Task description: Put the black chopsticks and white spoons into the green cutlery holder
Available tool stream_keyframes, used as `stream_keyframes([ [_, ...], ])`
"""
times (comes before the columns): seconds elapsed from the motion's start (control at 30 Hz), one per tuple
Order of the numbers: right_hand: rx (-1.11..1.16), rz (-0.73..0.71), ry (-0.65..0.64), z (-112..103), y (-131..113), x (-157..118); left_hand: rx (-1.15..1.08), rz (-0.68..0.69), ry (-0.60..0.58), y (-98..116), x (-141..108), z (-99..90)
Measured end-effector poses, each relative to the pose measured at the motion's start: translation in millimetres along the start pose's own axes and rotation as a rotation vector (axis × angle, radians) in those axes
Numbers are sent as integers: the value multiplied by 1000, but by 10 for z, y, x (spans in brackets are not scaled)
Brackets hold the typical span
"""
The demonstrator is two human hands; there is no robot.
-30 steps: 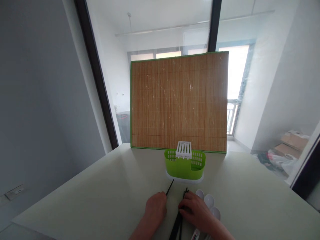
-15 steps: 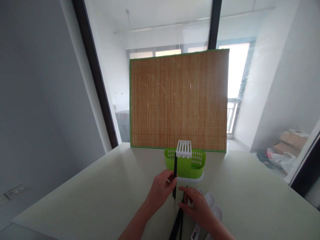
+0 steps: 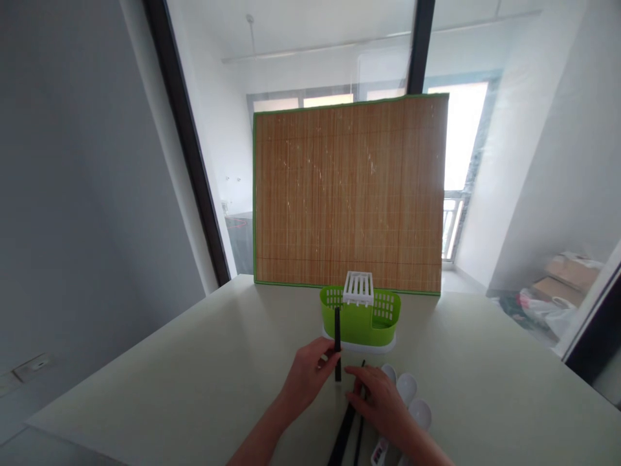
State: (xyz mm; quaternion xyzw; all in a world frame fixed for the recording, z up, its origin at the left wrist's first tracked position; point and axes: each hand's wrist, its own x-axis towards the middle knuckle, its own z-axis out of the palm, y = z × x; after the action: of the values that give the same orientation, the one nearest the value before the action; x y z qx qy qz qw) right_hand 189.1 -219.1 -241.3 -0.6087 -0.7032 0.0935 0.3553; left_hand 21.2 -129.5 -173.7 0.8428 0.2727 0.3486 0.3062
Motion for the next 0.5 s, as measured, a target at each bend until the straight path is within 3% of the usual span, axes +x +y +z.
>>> stream_keyframes([
  [0.17, -39, -2, -9, -29, 20, -5, 19, 41, 246, 124, 515, -570],
  [0.27, -79, 2, -17, -55, 0, -4, 21, 103, 251, 181, 984, -786],
  [0.37, -97, -7, -29, -70, -10, -4, 150, 91, 173, 115, 1398, -722],
  [0.5, -104, -22, -15, -55, 11, -12, 301, -31, 45, -116, 1709, -391],
])
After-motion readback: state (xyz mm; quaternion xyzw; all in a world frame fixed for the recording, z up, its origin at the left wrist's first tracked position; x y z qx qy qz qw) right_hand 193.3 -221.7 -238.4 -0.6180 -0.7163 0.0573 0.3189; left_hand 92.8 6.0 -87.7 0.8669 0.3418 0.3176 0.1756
